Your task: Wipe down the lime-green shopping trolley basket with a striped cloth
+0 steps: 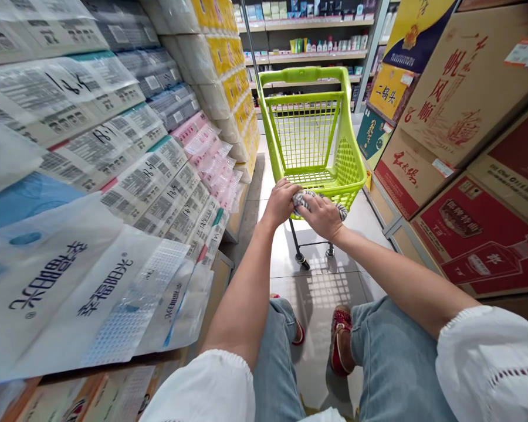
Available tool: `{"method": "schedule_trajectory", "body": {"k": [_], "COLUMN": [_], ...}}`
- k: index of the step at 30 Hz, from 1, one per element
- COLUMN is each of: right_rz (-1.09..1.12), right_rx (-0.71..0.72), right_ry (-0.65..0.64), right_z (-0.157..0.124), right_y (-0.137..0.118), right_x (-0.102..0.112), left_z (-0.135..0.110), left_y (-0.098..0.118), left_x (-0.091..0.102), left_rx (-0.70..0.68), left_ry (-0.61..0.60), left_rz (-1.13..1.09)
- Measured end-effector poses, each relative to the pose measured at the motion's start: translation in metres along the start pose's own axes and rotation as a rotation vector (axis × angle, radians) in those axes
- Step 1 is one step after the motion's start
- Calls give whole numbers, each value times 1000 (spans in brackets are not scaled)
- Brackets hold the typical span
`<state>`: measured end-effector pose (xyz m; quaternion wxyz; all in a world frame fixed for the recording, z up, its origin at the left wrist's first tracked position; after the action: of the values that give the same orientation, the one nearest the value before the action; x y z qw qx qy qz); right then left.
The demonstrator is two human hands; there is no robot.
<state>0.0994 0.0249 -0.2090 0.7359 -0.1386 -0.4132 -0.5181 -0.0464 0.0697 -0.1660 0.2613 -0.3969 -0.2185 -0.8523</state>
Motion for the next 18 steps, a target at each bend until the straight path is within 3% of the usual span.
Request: {"method": "schedule_trajectory", "body": {"k": [4, 7, 10, 15, 18], "right_rz": [47, 45, 42, -7, -31], "right_rx": [95, 112, 102, -18, -57], "right_ry": [-221, -296, -253, -44, 4], "right_z": [-25, -33, -26, -3, 1], "right_y": [-10, -12, -8, 4, 7], "right_x": [-31, -38, -24, 12, 17], "left_z": [1, 1, 1, 1, 1], "left_y": [2, 3, 3, 2, 2], "left_x": [0, 0, 0, 0, -1], "left_rx": [28, 31, 28, 34, 35], "left_ry": [2, -1, 1, -12, -9], "left_rz": [-21, -19, -16, 0, 4]}}
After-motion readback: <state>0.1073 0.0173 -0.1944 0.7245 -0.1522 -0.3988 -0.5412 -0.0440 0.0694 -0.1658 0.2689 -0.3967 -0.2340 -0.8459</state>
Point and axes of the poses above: each hand's wrist, its own z-axis towards the middle knuckle, its own x-axis out of the back of the hand, y = z × x, the point moved 2 cm from there along z, towards the middle knuckle, and after that the axes turned 5 degrees about -x, right-handed, at the moved point
